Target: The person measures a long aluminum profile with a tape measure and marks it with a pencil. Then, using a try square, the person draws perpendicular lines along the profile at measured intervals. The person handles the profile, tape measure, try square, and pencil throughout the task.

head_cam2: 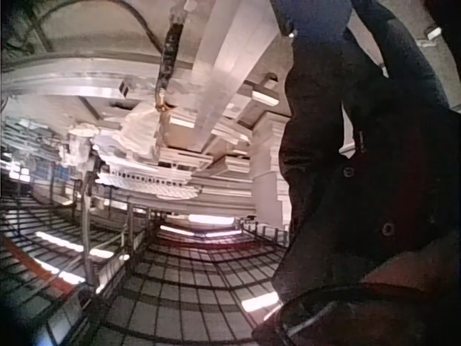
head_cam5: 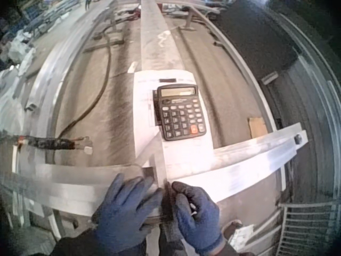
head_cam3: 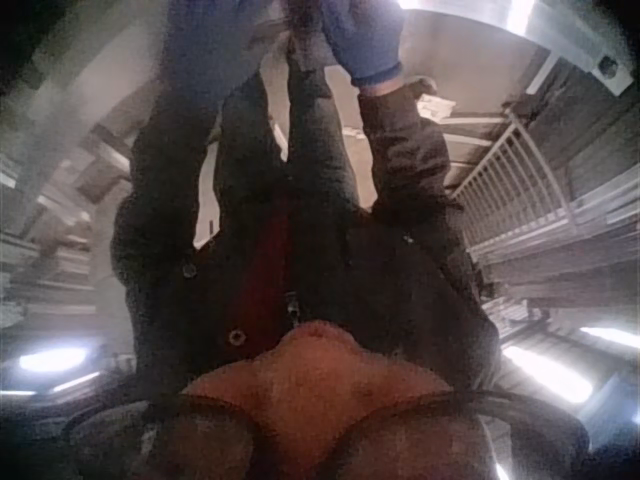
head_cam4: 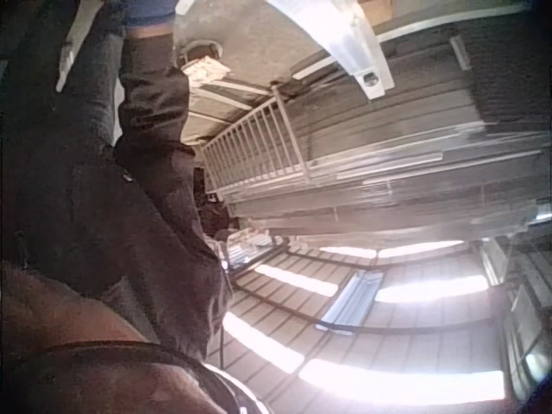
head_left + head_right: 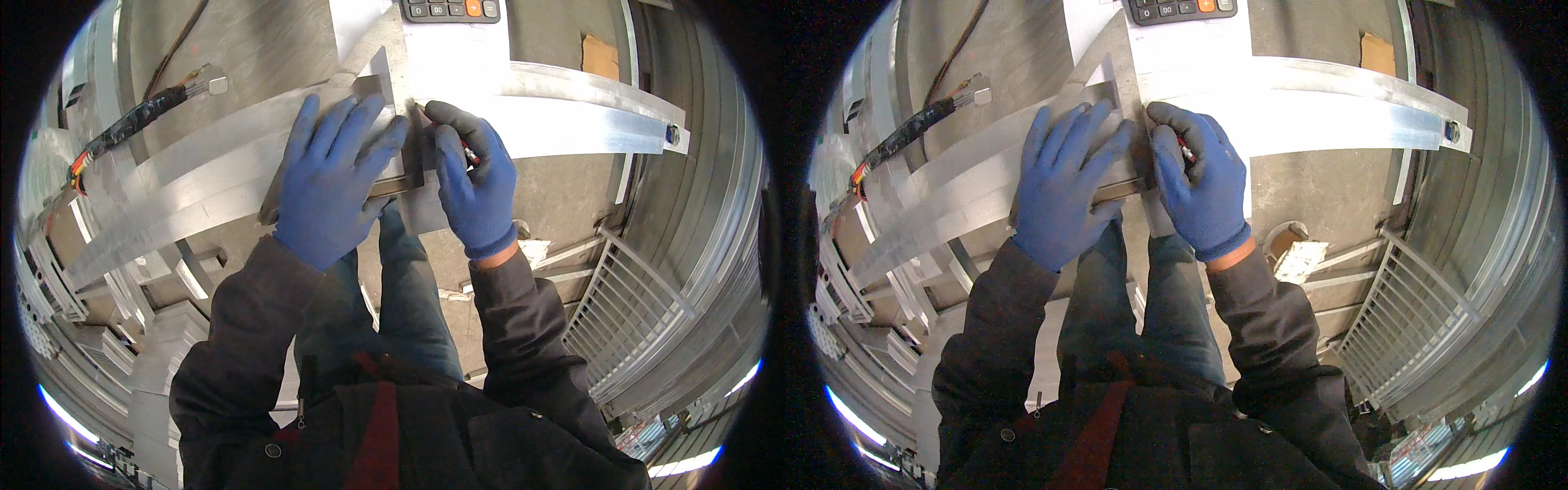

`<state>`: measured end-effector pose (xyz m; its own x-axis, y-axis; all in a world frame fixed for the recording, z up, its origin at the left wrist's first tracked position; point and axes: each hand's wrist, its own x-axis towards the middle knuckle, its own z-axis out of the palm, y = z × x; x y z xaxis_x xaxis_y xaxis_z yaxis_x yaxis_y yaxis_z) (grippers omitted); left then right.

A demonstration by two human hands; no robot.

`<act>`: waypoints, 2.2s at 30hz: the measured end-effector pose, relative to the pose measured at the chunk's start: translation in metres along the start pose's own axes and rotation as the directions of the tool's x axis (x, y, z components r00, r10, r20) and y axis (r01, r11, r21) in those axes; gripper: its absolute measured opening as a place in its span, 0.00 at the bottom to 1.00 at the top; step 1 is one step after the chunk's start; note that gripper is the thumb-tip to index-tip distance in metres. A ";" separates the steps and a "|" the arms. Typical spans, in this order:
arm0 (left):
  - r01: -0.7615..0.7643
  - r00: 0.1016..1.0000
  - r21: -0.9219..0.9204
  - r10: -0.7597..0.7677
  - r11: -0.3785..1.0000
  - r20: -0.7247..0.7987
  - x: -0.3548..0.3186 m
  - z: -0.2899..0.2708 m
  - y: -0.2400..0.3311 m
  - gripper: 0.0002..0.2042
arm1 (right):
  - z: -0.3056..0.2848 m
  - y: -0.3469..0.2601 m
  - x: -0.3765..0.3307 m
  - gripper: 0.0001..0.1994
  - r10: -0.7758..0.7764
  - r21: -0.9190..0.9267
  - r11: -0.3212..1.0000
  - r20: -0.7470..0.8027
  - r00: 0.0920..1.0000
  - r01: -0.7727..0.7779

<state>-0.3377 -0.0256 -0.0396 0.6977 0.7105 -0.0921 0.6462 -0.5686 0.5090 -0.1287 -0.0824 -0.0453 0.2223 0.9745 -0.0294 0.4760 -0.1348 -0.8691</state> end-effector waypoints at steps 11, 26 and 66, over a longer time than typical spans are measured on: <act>-0.009 1.000 0.007 0.009 1.000 -0.007 -0.001 0.001 -0.003 0.48 | -0.011 -0.008 -0.014 0.10 0.079 0.016 0.997 0.073 0.994 -0.080; -0.015 1.000 0.064 0.014 0.998 0.013 -0.003 0.004 -0.003 0.48 | -0.038 -0.018 -0.062 0.12 0.301 -0.122 0.954 0.361 0.882 -0.275; 0.117 0.981 0.221 -0.078 0.968 -0.178 -0.171 -0.052 -0.111 0.46 | 0.146 -0.059 -0.088 0.16 0.475 0.303 0.783 0.273 0.837 -0.543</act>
<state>-0.5448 -0.0618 -0.0356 0.5786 0.8153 0.0221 0.7759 -0.5585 0.2932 -0.3008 -0.1337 -0.0636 0.1793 0.8002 -0.5723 -0.0057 -0.5809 -0.8140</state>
